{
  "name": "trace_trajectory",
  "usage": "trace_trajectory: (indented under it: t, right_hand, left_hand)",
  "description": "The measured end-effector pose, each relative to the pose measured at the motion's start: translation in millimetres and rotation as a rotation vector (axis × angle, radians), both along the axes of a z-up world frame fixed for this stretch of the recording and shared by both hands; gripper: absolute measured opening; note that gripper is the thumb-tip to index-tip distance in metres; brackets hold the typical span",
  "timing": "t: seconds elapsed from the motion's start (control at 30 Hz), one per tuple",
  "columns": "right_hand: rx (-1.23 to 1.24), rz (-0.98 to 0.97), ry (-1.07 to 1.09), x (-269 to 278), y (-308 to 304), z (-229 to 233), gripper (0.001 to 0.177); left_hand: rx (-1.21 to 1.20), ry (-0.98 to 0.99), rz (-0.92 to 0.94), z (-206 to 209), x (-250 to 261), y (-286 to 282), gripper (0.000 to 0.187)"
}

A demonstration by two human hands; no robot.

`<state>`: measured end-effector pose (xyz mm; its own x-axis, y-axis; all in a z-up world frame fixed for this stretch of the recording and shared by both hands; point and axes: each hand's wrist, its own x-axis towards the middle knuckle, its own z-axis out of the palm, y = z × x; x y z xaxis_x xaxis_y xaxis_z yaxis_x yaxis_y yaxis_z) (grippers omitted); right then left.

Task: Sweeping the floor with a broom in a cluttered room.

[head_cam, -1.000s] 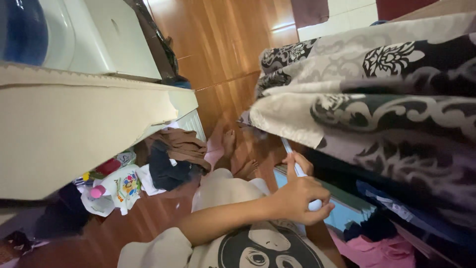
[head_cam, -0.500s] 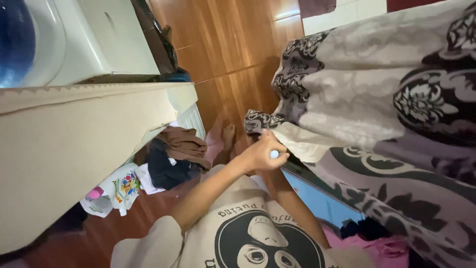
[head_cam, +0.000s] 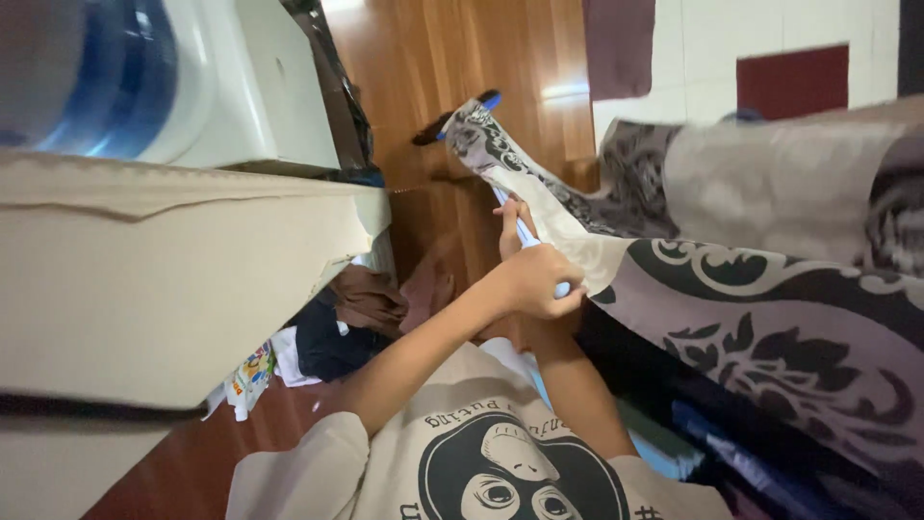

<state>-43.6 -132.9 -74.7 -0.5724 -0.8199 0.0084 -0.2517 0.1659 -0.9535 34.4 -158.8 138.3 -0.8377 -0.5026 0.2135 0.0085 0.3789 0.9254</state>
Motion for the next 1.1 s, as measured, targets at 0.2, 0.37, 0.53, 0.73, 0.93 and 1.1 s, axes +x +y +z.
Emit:
trace_trajectory:
  t: [0.2,0.37,0.53,0.73,0.93,1.1]
  right_hand:
    - [-0.179,0.142,-0.217,-15.6,-64.7,59.8,0.022]
    - [-0.325,0.486,-0.09,-20.0,-111.1,158.1,0.022]
    - [-0.425,0.763,-1.427,-46.3,-146.1,199.0,0.056]
    - [-0.187,1.707,0.345,-80.2,-212.7,244.5,0.017]
    - [-0.02,1.96,0.448,-87.5,-213.1,267.7,0.022]
    - [-0.03,2.129,0.192,-93.3,-211.6,296.9,0.021]
  left_hand:
    - [-0.048,0.155,0.137,51.4,-9.5,-40.4,0.019]
    - [-0.07,0.147,0.273,100.3,0.0,-86.8,0.019]
    - [-0.224,0.106,0.528,101.0,19.7,-117.1,0.052]
    - [0.087,0.042,0.846,30.9,23.0,-114.0,0.11]
    - [0.325,0.027,0.89,-90.8,-23.6,-88.2,0.057]
    - [0.233,0.019,1.19,-106.8,-73.3,-55.1,0.027]
